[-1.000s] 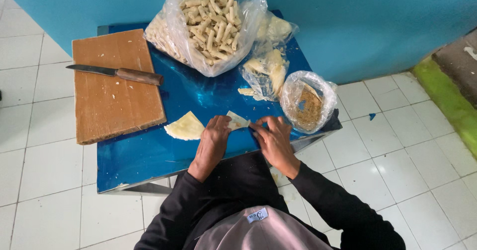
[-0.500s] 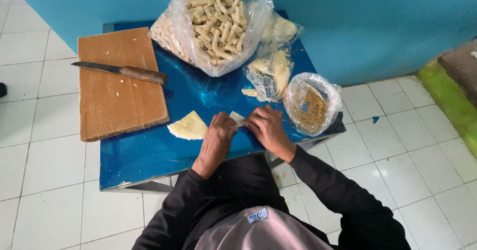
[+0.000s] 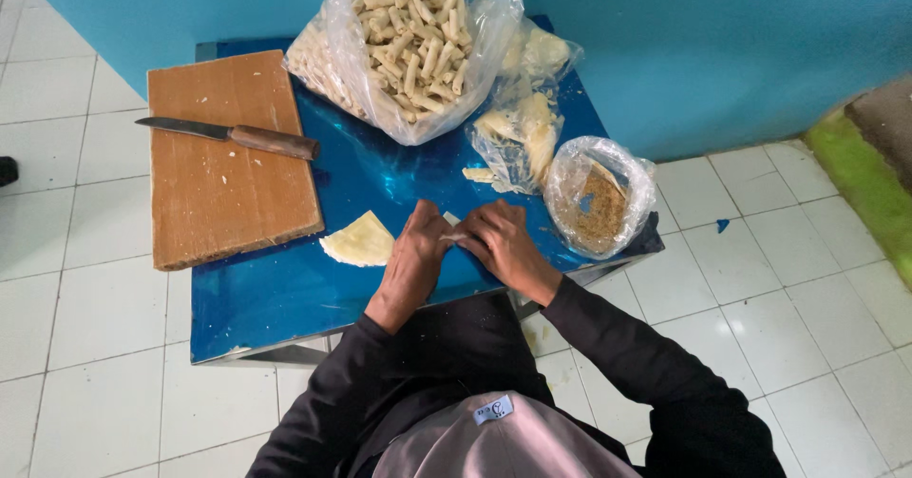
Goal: The person sits at a small blue table and cuts pieces from a sheet of dough by hand, then presses the dough pieces into a plastic-covered bowl of brown filling, working one piece at a time. A bag of rolled dough sticks and a knife on a wooden board sit on the table.
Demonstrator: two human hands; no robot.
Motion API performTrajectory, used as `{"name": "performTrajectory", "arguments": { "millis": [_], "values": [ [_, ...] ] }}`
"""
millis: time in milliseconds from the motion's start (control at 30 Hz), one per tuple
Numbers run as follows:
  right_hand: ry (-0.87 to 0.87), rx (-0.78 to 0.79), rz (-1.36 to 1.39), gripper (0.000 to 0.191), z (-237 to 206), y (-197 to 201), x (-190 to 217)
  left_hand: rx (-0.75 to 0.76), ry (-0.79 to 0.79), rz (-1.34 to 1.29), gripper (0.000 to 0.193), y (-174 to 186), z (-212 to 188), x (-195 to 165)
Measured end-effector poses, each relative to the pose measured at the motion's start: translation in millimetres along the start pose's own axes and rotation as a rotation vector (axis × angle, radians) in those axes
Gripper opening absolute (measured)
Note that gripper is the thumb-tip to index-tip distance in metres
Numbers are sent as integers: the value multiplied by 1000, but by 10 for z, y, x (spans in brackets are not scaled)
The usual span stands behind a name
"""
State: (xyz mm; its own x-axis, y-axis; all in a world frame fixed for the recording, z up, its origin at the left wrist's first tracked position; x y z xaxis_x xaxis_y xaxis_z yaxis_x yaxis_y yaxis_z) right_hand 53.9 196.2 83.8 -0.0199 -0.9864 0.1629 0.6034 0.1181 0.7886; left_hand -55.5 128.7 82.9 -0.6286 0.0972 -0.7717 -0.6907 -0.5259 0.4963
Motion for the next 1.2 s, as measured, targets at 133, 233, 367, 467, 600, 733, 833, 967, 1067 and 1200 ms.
{"name": "performTrajectory", "arguments": {
  "millis": [133,233,367,467,600,733,833,967,1067,1200],
  "values": [
    [16,33,59,12,65,0,-9,54,66,-28,15,-40,13,61],
    [37,49,92,12,88,13,-4,97,141,-50,12,-106,79,176],
    [70,36,53,11,68,24,-5,130,122,-76,9,-112,162,235],
    [66,19,42,10,64,-6,-62,156,105,-84,9,-95,167,248],
    [-34,38,109,7,59,-81,-207,155,59,-59,8,-100,197,220],
    [-34,1,51,10,45,-16,-172,57,-83,215,6,-78,211,82],
    [-15,17,-23,14,39,12,-101,22,69,276,4,-46,209,123],
    [42,12,-135,11,81,35,-24,-87,31,336,14,66,134,-35],
    [48,-9,-188,10,91,58,-8,-125,8,423,22,89,85,-100],
    [78,-14,-225,21,74,84,48,-115,19,503,18,47,104,-89]
  ]
}}
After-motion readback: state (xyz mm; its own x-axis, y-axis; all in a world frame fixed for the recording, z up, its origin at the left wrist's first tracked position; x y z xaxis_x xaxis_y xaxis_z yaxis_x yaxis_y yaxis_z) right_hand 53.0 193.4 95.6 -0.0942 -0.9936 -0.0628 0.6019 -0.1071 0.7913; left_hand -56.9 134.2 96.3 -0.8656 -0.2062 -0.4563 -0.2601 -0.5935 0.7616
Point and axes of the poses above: each hand's wrist, its own z-axis towards the middle knuckle, its own y-axis out of the back of the hand, x = y × z, the point moved 9 cm from there along z, towards the middle knuckle, and after that the axes turned 13 degrees about y, right-handed, at the moved point
